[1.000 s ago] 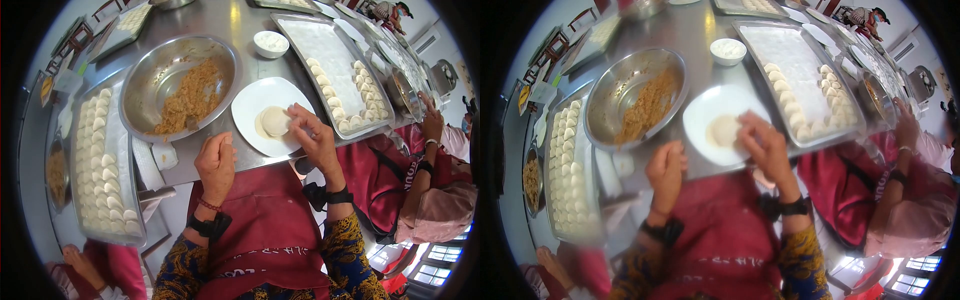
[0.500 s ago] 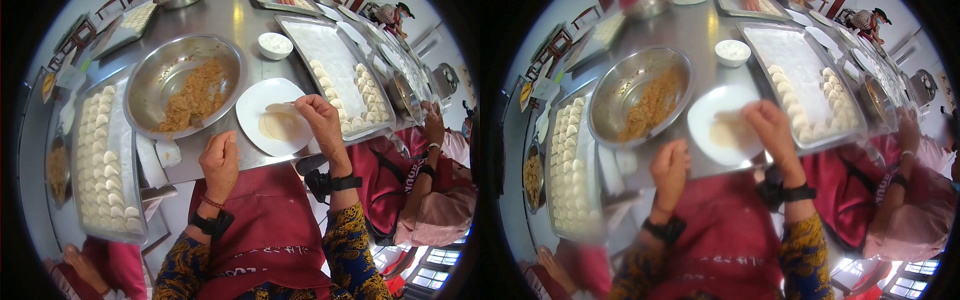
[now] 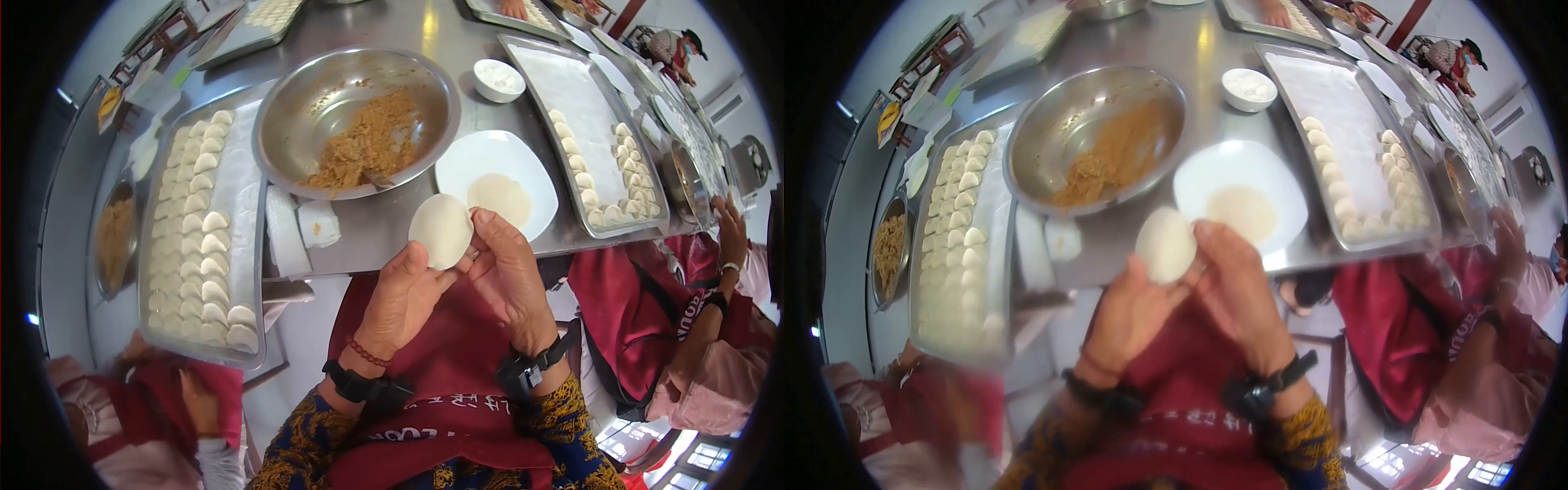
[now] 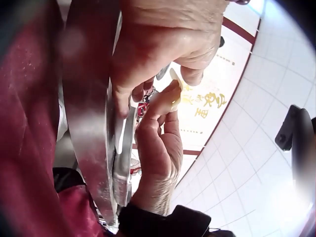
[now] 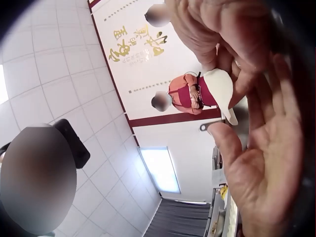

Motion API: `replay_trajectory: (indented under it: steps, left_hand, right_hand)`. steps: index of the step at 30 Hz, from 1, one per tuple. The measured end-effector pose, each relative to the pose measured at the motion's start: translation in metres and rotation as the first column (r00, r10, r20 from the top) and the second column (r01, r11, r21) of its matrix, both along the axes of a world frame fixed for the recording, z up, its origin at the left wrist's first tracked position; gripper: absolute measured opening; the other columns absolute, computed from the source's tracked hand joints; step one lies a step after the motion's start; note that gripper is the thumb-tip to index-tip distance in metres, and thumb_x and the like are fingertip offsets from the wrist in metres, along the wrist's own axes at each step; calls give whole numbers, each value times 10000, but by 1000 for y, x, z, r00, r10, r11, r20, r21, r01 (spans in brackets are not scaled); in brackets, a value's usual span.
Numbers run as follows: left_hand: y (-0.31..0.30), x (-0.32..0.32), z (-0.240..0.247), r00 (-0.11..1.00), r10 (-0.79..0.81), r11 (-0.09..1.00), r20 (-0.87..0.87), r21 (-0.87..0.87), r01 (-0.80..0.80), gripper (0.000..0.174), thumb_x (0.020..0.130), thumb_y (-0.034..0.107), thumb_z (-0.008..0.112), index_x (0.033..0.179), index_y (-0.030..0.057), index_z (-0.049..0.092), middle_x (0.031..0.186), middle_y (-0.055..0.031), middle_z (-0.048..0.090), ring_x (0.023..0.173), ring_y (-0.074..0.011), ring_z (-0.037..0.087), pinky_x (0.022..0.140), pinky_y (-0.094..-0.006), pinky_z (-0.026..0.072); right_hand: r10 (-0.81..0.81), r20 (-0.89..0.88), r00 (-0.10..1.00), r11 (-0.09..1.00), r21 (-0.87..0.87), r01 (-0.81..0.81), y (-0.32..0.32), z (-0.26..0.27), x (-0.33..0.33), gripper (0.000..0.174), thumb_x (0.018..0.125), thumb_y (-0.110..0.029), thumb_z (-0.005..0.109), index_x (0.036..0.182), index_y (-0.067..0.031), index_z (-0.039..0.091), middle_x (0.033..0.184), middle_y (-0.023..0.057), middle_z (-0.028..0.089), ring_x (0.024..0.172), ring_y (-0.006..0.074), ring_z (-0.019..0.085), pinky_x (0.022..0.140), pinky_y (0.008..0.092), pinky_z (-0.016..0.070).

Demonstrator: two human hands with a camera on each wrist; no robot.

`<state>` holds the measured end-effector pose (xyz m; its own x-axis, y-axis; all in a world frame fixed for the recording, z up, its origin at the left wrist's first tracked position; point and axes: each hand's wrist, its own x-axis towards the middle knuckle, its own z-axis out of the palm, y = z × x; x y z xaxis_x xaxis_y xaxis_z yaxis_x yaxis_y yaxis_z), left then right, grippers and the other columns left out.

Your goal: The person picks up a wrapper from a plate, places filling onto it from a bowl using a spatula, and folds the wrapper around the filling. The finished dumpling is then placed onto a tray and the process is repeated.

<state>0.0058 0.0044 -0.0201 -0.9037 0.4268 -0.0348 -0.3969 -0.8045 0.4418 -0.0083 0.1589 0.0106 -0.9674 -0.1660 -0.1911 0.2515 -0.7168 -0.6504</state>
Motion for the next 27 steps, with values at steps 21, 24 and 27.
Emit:
replay_trajectory:
  steps: [21, 24, 27]
  left_hand:
    - [-59, 18, 20, 922, 323, 944, 212, -140, -298, 381, 1062, 142, 475, 1367, -85, 457, 1351, -199, 562, 1306, -343, 539, 1138, -460, 414]
    - [-67, 17, 21, 918, 317, 946, 238, -141, -291, 381, 1059, 132, 467, 1365, -94, 448, 1346, -220, 559, 1314, -374, 533, 1152, -463, 401]
    - [-72, 15, 23, 911, 315, 948, 266, -130, -290, 363, 1056, 131, 473, 1350, -83, 471, 1335, -206, 573, 1287, -339, 555, 1135, -451, 414]
  right_hand:
    - [112, -428, 897, 366, 857, 363, -32, 18, -18, 278, 874, -53, 764, 1142, -12, 702, 1075, 87, 745, 1020, 165, 689, 908, 295, 540]
    - [246, -659, 711, 147, 750, 645, -41, 24, -39, 309, 803, -107, 824, 1090, -41, 729, 1093, 68, 745, 1135, 232, 666, 951, 336, 526]
    - [434, -630, 644, 121, 749, 651, -51, 30, -54, 264, 807, -156, 825, 1041, -71, 739, 1059, 60, 746, 1181, 283, 636, 942, 370, 524]
